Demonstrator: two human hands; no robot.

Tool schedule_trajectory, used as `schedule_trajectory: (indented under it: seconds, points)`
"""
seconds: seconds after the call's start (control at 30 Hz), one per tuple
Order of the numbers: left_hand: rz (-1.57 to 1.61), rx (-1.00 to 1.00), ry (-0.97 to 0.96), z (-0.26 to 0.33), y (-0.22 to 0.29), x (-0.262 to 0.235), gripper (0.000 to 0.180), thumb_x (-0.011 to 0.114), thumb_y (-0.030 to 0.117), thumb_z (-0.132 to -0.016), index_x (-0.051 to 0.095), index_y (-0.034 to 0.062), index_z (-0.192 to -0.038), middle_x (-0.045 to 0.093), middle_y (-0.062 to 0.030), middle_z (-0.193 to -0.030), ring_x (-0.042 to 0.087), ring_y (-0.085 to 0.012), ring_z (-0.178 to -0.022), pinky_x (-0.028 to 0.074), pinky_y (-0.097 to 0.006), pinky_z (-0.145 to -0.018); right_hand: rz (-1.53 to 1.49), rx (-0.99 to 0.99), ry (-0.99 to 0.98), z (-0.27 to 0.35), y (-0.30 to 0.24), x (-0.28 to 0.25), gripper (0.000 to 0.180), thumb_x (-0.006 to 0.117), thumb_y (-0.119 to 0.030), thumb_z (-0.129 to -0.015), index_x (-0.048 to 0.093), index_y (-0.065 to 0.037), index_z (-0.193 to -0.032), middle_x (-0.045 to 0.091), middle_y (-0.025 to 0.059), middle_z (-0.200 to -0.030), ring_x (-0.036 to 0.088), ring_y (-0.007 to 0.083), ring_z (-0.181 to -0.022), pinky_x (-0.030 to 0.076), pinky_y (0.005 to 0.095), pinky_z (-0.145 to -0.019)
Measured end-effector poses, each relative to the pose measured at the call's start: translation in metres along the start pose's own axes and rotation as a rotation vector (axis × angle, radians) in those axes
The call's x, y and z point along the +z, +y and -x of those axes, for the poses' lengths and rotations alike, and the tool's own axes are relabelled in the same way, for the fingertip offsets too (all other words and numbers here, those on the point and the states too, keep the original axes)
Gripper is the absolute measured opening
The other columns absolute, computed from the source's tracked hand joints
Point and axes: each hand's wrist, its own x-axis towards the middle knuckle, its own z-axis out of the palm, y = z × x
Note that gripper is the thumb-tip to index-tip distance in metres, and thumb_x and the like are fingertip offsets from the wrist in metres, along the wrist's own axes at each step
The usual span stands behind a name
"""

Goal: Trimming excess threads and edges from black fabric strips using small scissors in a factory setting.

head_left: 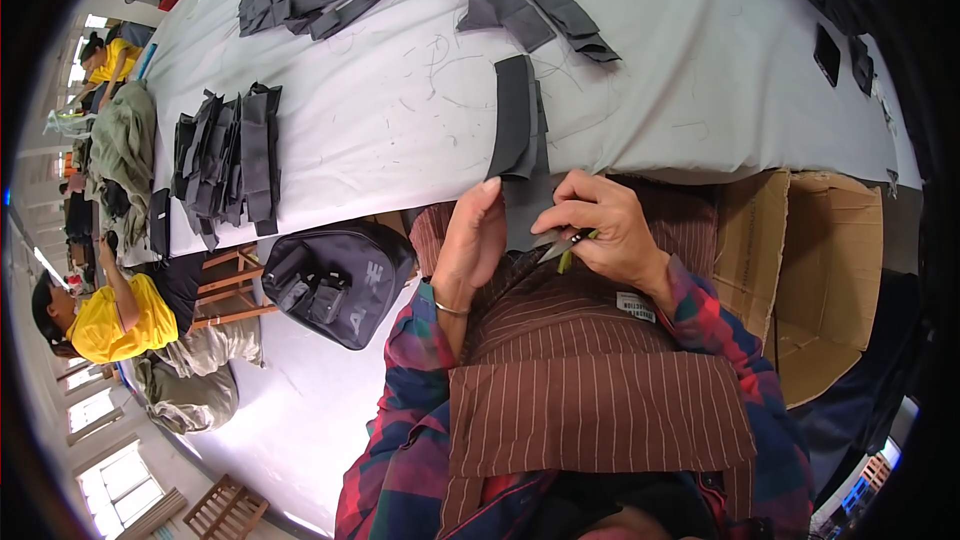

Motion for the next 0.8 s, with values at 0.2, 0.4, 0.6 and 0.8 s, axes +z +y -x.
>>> schedule_trajectory:
  seconds: [0.2, 0.4, 0.6, 0.8]
  points:
    - [0.29, -0.093, -0.008, -0.016, 0.003, 0.001, 0.09, 0.03, 0.07, -0.087, 0.04, -0.0028, -0.138, 0.045, -0.0202, -0.139, 0.045, -0.029, -0.125, 0.035, -0.04, -0.107, -0.186, 0.123, 0.015, -0.001, 0.0, -0.007, 0.034, 0.061, 0.015, -0.065, 0.07, -0.007, -0.089, 0.049, 0.0014, -0.08, 0.055, 0.0106, -0.07, 0.046, 0.0238, -0.062]
    - [0.234, -0.058, -0.031, -0.011, 0.01, 0.017, 0.031, 0.06, 0.02, -0.093, 0.057, -0.0016, -0.115, 0.065, -0.0043, -0.104, 0.06, -0.0098, -0.095, 0.047, -0.023, -0.086, -0.178, 0.114, 0.022, -0.002, -0.003, -0.01, 0.028, 0.064, 0.014, -0.066, 0.07, -0.006, -0.086, 0.048, 0.001, -0.08, 0.049, 0.0111, -0.069, 0.039, 0.0229, -0.059]
    - [-0.046, 0.101, 0.0, -0.014, 0.003, 0.022, 0.022, 0.062, 0.006, -0.089, 0.058, -0.0018, -0.11, 0.066, -0.0041, -0.095, 0.06, -0.0068, -0.079, 0.048, -0.02, -0.07, -0.149, 0.337, 0.247, -0.012, 0.015, 0.001, 0.011, 0.069, 0.003, -0.076, 0.064, -0.002, -0.085, 0.054, 0.0007, -0.075, 0.053, 0.0085, -0.069, 0.043, 0.022, -0.06]
    - [0.067, 0.005, 0.019, -0.008, 0.008, 0.026, 0.023, 0.062, 0.011, -0.09, 0.059, -0.0014, -0.109, 0.066, -0.0033, -0.093, 0.059, -0.0067, -0.077, 0.047, -0.019, -0.069, -0.568, 0.536, 0.197, -0.012, 0.021, 0.005, 0.015, 0.068, -0.006, -0.085, 0.06, -0.001, -0.097, 0.057, -0.0038, -0.079, 0.05, 0.003, -0.072, 0.042, 0.0189, -0.064]
